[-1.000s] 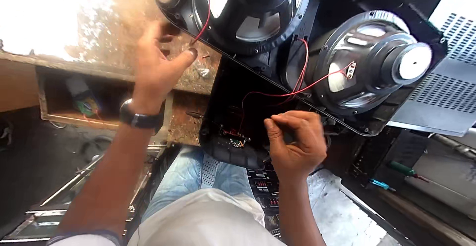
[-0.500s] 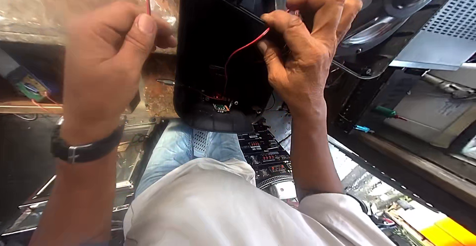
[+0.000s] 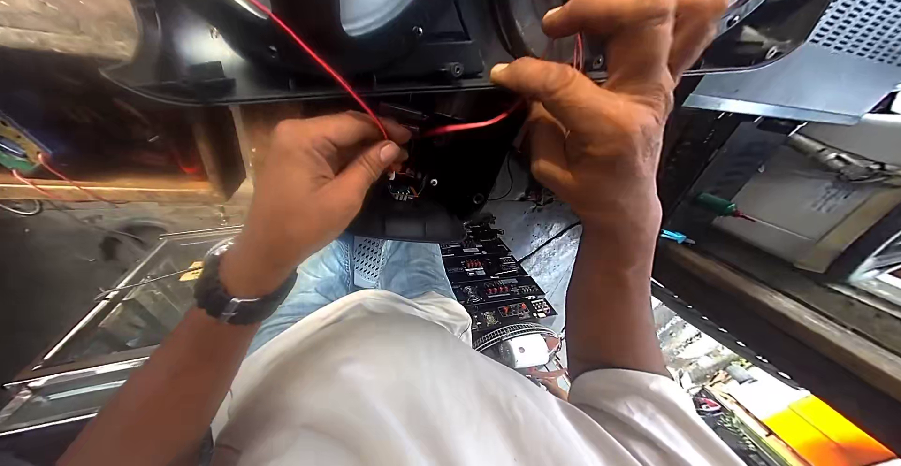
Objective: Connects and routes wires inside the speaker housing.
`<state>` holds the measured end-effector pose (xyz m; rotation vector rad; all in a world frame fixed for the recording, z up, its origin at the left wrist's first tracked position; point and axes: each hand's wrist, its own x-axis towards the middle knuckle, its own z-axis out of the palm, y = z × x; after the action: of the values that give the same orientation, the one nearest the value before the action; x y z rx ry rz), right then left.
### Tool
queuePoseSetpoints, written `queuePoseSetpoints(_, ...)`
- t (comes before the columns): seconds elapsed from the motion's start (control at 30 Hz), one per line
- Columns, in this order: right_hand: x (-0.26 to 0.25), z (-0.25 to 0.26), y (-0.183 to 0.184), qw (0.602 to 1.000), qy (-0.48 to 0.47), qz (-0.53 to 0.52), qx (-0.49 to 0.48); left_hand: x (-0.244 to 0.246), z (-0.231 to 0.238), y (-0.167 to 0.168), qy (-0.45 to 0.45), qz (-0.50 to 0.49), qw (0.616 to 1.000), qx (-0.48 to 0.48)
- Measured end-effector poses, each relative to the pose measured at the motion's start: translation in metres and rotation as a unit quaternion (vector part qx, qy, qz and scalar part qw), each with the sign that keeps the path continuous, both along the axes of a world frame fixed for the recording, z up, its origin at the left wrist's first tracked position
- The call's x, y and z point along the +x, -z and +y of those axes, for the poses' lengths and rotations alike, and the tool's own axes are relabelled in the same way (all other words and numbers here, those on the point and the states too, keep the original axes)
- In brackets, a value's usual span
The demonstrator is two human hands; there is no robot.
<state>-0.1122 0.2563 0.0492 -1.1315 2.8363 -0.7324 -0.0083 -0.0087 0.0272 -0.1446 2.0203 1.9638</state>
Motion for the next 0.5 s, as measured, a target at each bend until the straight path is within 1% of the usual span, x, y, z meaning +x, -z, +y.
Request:
queuePoseSetpoints(0.07, 0.019, -0.008, -0.017, 0.999, 0.009, -0.004, -0.041, -0.003, 0.001, 0.009, -0.009, 0.006, 1.000, 0.001)
queuePoseSetpoints(0.1, 0.033, -0.013, -0.024, 0.997, 0.016, -0.022, -0.071, -0.004, 0.002, 0.011, -0.012, 0.005, 1.000, -0.010)
queuePoseSetpoints(0.17, 0.058, -0.025, -0.028, 0.987, 0.027, -0.101, -0.125, -0.005, 0.002, 0.012, -0.020, 0.002, 0.999, -0.033)
queuePoseSetpoints(0.27, 0.077, -0.043, -0.011, 0.960, 0.079, -0.242, -0.118, -0.005, 0.003, 0.012, -0.033, -0.005, 0.999, -0.018)
queuePoseSetpoints(0.33, 0.081, -0.053, 0.005, 0.930, 0.119, -0.315, -0.145, -0.005, 0.004, 0.011, -0.039, -0.012, 0.999, -0.007)
queuePoseSetpoints(0.43, 0.084, -0.068, 0.018, 0.886, 0.155, -0.381, -0.214, 0.003, 0.004, 0.000, -0.041, -0.028, 0.999, -0.017)
queuePoseSetpoints(0.5, 0.084, -0.077, 0.020, 0.874, 0.171, -0.385, -0.240, 0.009, 0.003, -0.009, -0.040, -0.028, 0.999, -0.015)
